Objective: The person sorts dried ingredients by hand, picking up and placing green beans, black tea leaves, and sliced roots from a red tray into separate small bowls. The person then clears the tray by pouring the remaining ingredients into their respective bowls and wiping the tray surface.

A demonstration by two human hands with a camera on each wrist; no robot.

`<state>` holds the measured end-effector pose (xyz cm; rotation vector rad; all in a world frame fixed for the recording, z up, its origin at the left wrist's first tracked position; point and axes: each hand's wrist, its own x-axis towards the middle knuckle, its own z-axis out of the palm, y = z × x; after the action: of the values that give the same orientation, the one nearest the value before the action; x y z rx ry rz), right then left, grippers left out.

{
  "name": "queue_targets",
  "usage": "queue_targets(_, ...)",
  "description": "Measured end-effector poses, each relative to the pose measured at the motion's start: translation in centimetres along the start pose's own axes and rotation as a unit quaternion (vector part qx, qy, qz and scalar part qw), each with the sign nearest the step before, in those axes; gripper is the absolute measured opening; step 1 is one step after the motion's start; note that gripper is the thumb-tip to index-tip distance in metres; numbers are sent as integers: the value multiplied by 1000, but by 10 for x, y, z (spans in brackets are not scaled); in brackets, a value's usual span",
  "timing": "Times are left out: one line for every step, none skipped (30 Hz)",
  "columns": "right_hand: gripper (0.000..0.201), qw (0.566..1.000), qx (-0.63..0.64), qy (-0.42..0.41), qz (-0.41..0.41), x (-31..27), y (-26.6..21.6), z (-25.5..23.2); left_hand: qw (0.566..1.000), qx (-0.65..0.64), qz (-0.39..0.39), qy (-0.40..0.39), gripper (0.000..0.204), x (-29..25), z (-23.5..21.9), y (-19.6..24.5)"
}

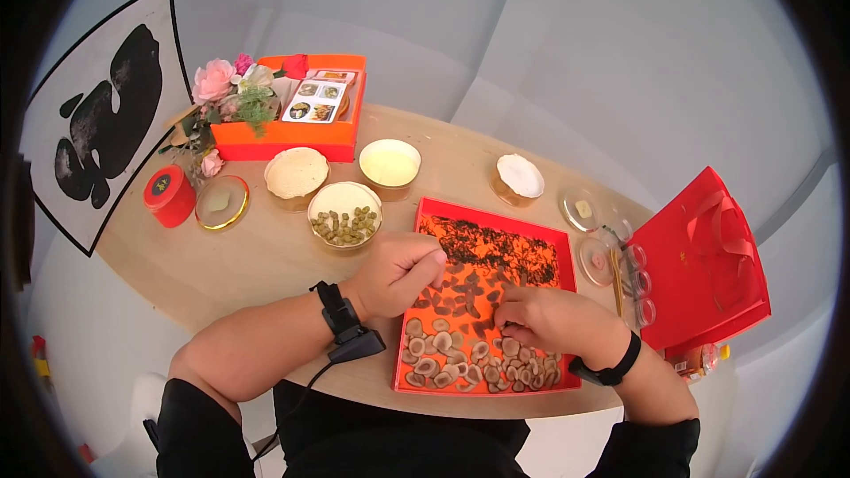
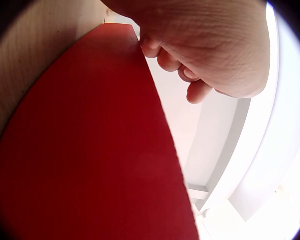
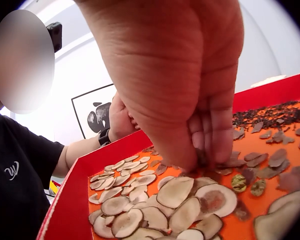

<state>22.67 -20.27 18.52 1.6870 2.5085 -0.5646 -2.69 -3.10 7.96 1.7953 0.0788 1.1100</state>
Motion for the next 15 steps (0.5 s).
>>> queue_targets(13, 1000, -2, -1, -2, 0, 0, 1, 1000, 0, 7, 0, 35, 0, 0, 0)
queue_targets(13, 1000, -3, 0, -1, -1, 0, 2, 1000, 1, 7, 2, 35, 0, -1, -1)
queue_targets(13, 1000, -3, 1, 1, -1, 0, 2, 1000, 17, 6, -5, 35, 0, -2, -2)
queue_targets(13, 1000, -5, 0, -1, 0, -2, 1, 999, 32, 4, -12, 36, 0, -3, -3)
queue_targets(13, 1000, -15, -1, -3, 0, -5, -1, 999, 33, 4, -10, 36, 0, -4, -4)
queue_targets(13, 1000, -25, -2, -4, 0, -7, -2, 999, 33, 4, -13, 36, 0, -4, -4)
queue_targets(13, 1000, -27, -3, -5, -1, -6, -1, 999, 33, 4, -17, 36, 0, -4, -4)
queue_targets(14, 1000, -27, -1, -4, -1, -4, 1, 999, 33, 5, -16, 36, 0, -4, -4)
queue_targets(15, 1000, -28, 0, -4, -1, -2, 3, 999, 30, 3, -17, 36, 0, -4, -3)
queue_targets(15, 1000, -29, -1, -5, -2, -2, 4, 999, 26, 2, -18, 36, 0, -4, -3)
queue_targets(16, 999, -33, 2, -4, -2, -2, 6, 1000, 27, 3, -17, 36, 0, -2, -2)
queue_targets(17, 999, -37, 6, -4, -2, -1, 6, 1000, 9, 8, -5, 35, 0, 0, -2)
queue_targets(17, 999, -39, 5, -5, -2, -1, 6, 1000, -8, 13, 6, 35, 0, 1, -3)
queue_targets(17, 999, -36, 11, 2, -2, 0, 6, 1000, -9, 14, 8, 35, 0, 2, -4)
queue_targets(18, 999, -33, 17, 8, -2, 0, 6, 1000, -7, 16, 7, 35, 0, 2, -5)
